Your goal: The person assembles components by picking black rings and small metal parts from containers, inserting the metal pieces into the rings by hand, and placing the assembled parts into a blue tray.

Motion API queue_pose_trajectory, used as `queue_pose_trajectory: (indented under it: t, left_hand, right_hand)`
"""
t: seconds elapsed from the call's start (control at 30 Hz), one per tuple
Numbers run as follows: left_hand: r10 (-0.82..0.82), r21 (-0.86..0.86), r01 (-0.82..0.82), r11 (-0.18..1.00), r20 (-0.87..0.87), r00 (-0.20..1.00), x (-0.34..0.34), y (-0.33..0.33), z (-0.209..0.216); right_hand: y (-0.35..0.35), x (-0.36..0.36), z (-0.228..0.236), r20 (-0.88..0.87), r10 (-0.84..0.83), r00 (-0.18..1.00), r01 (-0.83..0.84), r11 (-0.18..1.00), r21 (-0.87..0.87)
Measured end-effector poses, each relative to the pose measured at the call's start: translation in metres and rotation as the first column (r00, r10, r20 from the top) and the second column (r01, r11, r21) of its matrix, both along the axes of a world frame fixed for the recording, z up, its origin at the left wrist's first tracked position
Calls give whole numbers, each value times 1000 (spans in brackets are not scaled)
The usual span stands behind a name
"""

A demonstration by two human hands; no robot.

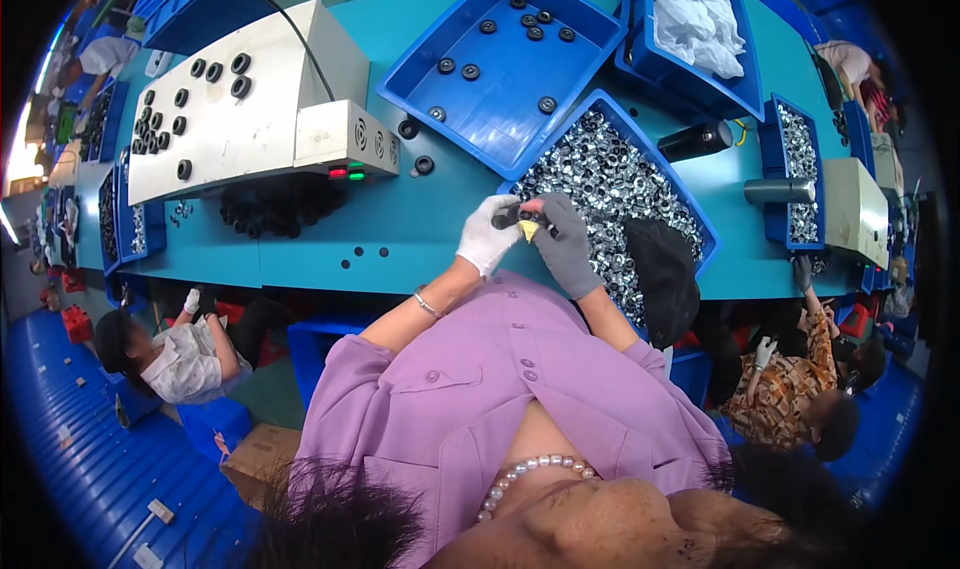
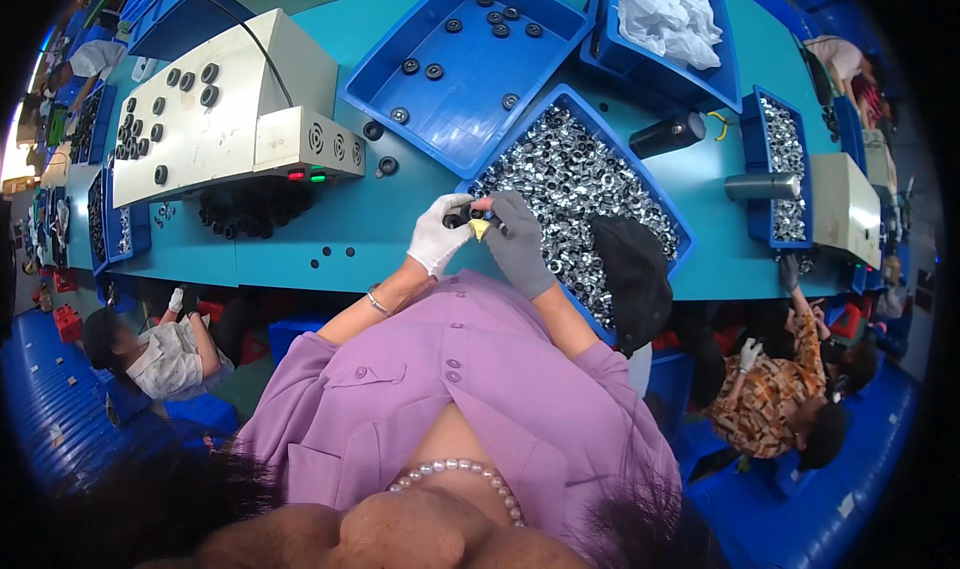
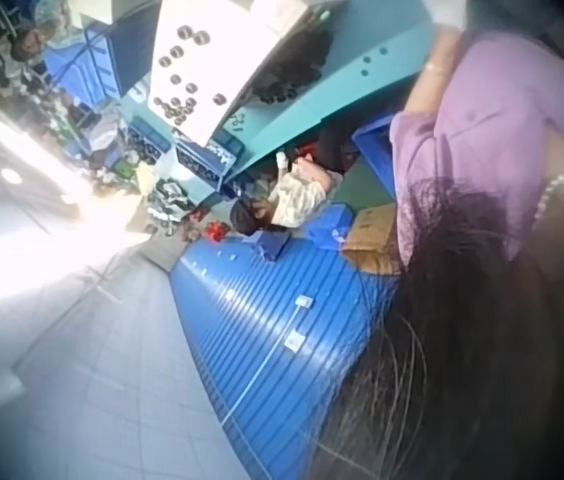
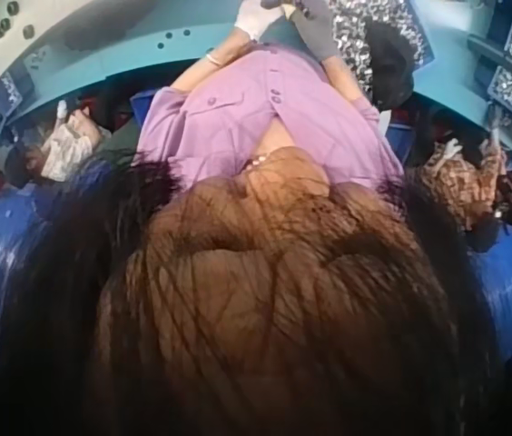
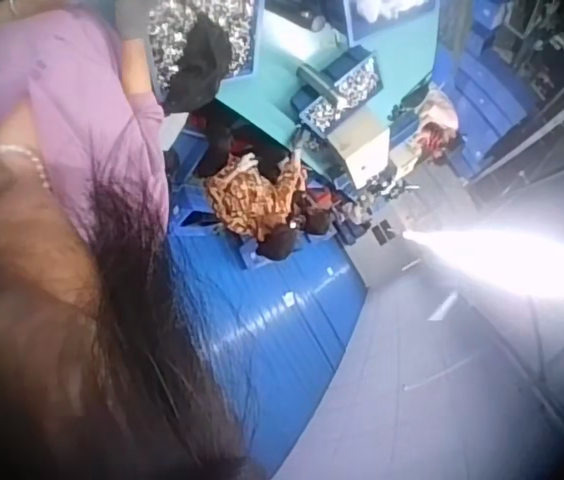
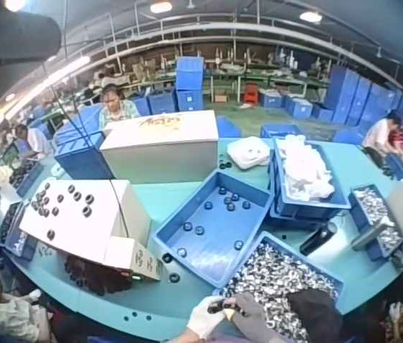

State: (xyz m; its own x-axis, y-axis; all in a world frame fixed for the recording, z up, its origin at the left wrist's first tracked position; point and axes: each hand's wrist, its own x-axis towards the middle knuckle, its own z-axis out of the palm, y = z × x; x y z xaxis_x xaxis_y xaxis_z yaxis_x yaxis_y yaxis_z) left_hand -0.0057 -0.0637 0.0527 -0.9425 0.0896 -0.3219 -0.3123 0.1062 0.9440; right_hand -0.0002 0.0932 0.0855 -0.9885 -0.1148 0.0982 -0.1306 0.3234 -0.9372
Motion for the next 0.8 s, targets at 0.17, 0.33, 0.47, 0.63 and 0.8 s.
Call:
queue_pose_trajectory:
  t: [0.17, 0.33, 0.47, 0.63, 0.8]
  left_hand:
    - [-61, 128, 48, 991, 98, 993, 2, -5, 4]
    - [-31, 595, -253, 763, 424, 905, 7, -8, 5]
    - [-73, 594, -277, 755, 496, 865, 9, -4, 0]
    - [-58, 660, -252, 708, 410, 910, 9, -1, -2]
    - [-35, 634, -162, 756, 286, 957, 6, 4, 2]
  right_hand:
    - [-1, -3, -5, -246, 61, 967, -35, 994, 108]
    - [2, 1, -10, -269, 71, 961, -49, 995, 89]
    - [8, 6, -10, -146, 94, 985, -81, 992, 96]
    - [11, 15, -8, 446, 63, 893, 77, 955, -288]
    - [6, 20, -2, 306, 23, 952, 62, 962, -265]
